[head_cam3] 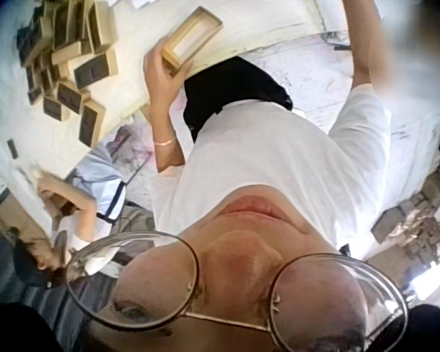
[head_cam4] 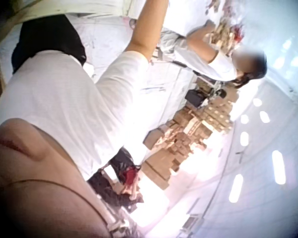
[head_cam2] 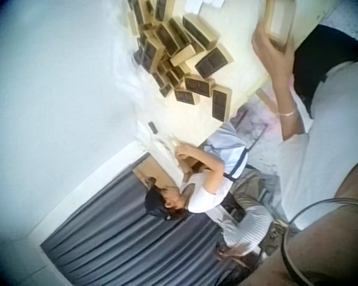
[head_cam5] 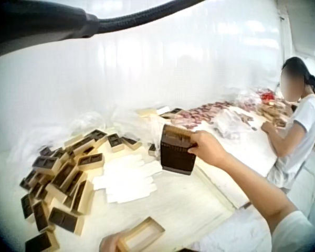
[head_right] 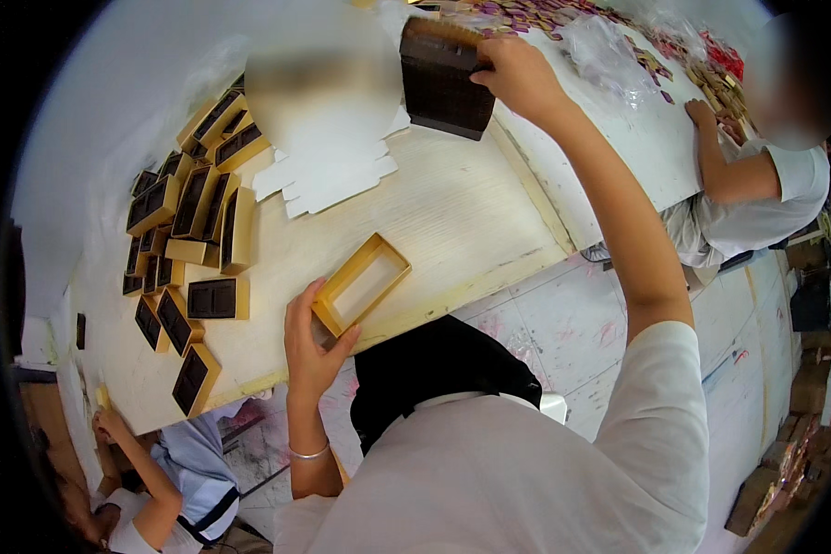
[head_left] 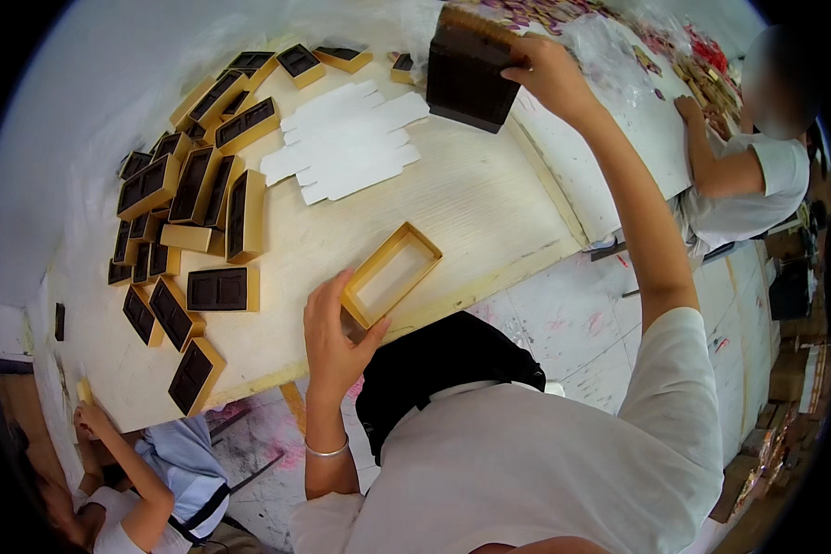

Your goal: The person folds white cardboard inserts into small rectangular boxes and places dark rectangular items inside. The person repeatedly picks up inserts, folds them, and inserts them into boxes, then places the items inside and sets the completed boxes aside.

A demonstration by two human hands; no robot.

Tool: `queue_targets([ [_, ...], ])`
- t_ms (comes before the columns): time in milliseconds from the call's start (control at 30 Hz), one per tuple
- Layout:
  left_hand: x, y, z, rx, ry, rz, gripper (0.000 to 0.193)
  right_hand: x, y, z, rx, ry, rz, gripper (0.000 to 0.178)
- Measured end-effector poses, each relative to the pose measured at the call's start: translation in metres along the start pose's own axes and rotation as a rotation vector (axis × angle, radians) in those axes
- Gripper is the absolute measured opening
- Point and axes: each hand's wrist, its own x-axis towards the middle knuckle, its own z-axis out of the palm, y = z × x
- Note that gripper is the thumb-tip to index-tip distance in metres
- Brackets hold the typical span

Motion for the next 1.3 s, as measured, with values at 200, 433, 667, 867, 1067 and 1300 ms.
queue_targets([
  [200, 0.002, 0.004, -0.009, -0.024, -0.046, -0.033, 0.078, -0.023, -0.054, -0.039, 0.93, -0.09, 0.073, 0.028],
  [433, 0.021, 0.013, -0.028, -0.033, -0.292, -0.063, 0.085, -0.083, -0.098, 0.006, 0.877, -0.989, 0.189, 0.026],
  [667, 0.022, 0.004, -0.023, 0.059, -0.319, 0.097, 0.074, -0.108, -0.149, 0.028, 0.225, -0.505, -0.16, 0.029],
  [867, 0.019, 0.006, -0.023, 0.107, -0.261, 0.094, 0.07, -0.11, -0.111, 0.002, 0.601, -0.694, -0.52, 0.059],
  [1067, 0.034, -0.001, -0.001, 0.063, -0.249, 0.232, 0.08, -0.12, -0.118, 0.018, 0.219, -0.304, -1.018, 0.042],
  [1300, 0.039, 0.002, -0.006, 0.071, -0.285, 0.24, 0.075, -0.118, -0.123, 0.014, 0.11, -0.308, -1.086, 0.039],
])
